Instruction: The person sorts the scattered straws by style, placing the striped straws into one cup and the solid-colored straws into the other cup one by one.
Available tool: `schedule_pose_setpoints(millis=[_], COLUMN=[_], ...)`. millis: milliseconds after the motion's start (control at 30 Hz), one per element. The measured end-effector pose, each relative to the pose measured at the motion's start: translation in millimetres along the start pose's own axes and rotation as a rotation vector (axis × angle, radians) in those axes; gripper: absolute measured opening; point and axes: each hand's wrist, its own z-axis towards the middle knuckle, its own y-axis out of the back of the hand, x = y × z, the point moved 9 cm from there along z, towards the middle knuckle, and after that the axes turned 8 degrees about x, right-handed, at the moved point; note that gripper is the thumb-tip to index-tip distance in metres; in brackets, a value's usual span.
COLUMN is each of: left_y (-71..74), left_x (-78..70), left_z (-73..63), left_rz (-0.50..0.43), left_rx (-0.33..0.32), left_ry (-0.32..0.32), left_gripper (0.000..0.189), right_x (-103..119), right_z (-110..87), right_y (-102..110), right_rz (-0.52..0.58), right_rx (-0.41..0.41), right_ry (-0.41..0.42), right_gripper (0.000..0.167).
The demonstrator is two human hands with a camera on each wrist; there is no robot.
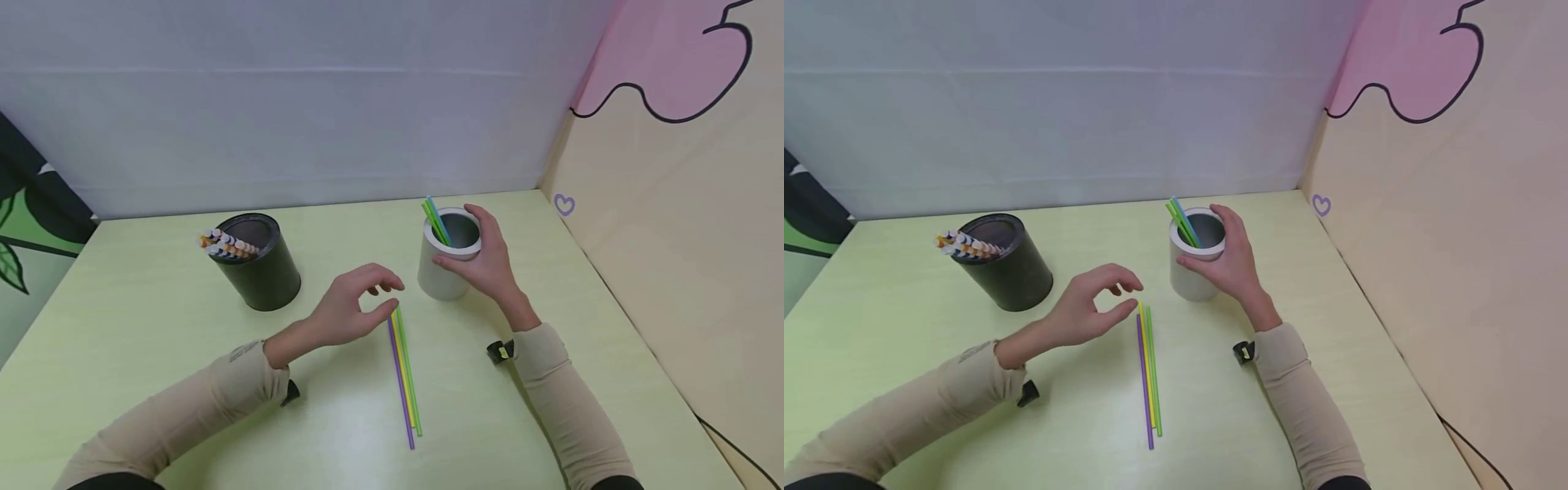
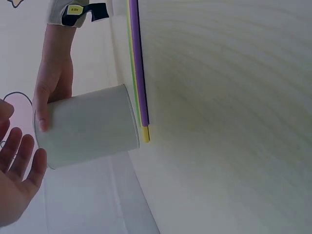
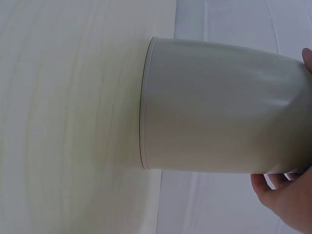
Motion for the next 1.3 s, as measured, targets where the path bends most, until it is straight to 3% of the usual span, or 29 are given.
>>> schedule_pose_setpoints(millis=[200,433,700,967,1300], left_y=[-21.0,-57.7,-90.5,-112.3,-126.1], left_x=[-19.4,-35.6,-41.6,-44.5,-47.0], left_z=[-6.1,-21.8,-33.4,-39.3,-45.9], left_rz=[0.104,0.300,0.416,0.540,0.589], left_rx=[0.215,0.481,0.691,0.808,0.869], left_ry=[-0.124,-0.252,-0.280,-0.301,-0.353], left_gripper=[0.022,0.024,0.027,0.030,0.017], right_x=[0,-2,-3,-1,0], right_z=[0.8,-0.2,-0.6,-0.5,-0.7], right_y=[0,0,-1,1,0], right_rz=[-0.002,0.001,0.005,0.002,0.017], right_rx=[-0.003,-0.005,0.001,0.000,0.010], right_ry=[0.009,0.007,-0.004,0.001,0.008], right_gripper=[0.094,0.094,0.094,0.095,0.093])
